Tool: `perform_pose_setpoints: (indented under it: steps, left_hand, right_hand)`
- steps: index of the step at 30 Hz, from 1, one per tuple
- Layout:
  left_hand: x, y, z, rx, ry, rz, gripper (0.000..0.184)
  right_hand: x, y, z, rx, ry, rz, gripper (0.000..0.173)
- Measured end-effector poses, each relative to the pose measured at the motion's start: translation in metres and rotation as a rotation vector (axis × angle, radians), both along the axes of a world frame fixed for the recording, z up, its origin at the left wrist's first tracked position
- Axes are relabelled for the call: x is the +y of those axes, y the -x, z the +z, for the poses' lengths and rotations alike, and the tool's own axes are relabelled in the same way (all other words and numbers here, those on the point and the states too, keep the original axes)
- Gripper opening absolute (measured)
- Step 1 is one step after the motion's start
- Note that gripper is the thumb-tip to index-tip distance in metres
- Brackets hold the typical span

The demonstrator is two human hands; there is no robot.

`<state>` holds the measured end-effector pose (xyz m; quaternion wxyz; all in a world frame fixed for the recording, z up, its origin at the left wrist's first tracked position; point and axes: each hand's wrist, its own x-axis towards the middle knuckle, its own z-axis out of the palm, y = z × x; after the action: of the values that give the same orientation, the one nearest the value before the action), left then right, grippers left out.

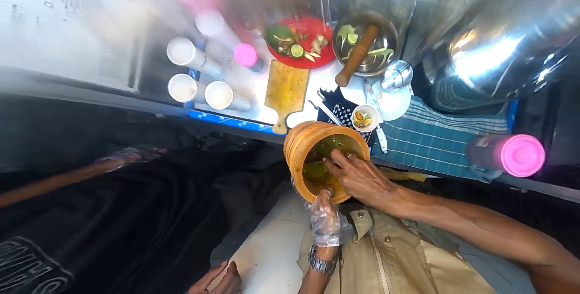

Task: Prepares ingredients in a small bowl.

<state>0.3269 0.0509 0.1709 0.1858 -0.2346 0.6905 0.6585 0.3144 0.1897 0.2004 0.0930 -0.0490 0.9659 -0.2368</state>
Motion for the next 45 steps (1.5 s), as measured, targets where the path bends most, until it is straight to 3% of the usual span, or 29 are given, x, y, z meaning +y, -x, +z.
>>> perform_pose_setpoints:
  steps: [3,6,8,12,23,28,34,39,45]
  left_hand:
    - [0.0,0.001,-0.002,0.003,0.006,0.038,0.038]
    - [0.001,0.0,-0.006,0.009,-0.01,0.058,0.055]
    - [0.003,-0.002,-0.004,0.015,-0.014,0.056,0.057]
    - [0.001,-0.004,-0.006,0.021,-0.032,0.057,0.063]
    - [0.003,-0.004,-0.014,0.092,-0.033,0.076,0.088]
    - [-0.003,-0.005,-0.022,0.118,0.017,0.004,0.091]
    - [-0.007,-0.005,-0.029,0.067,-0.019,0.02,0.095]
    - [-0.008,-0.001,-0.028,0.006,-0.017,0.063,0.094]
    - [-0.008,0.003,-0.026,-0.051,-0.037,0.088,0.084]
  right_hand:
    - [0.011,-0.008,0.008,-0.05,-0.078,0.072,0.028]
    - [0.018,-0.003,0.008,0.138,-0.184,-0.04,0.031]
    - [0.011,0.003,-0.003,0.229,-0.215,-0.081,0.034]
    - [-0.002,-0.016,0.001,0.063,-0.186,-0.004,0.03]
    - [0.001,-0.02,0.002,-0.091,-0.21,-0.16,0.034]
    - [-0.006,-0.014,0.024,-0.591,0.116,-0.078,0.047]
    - [0.019,-0.012,-0.007,-0.541,0.741,-0.261,0.035]
    - [0.039,-0.005,-0.001,-0.665,0.797,-0.336,0.033]
    - [0.064,-0.009,0.021,-0.636,0.797,-0.42,0.031]
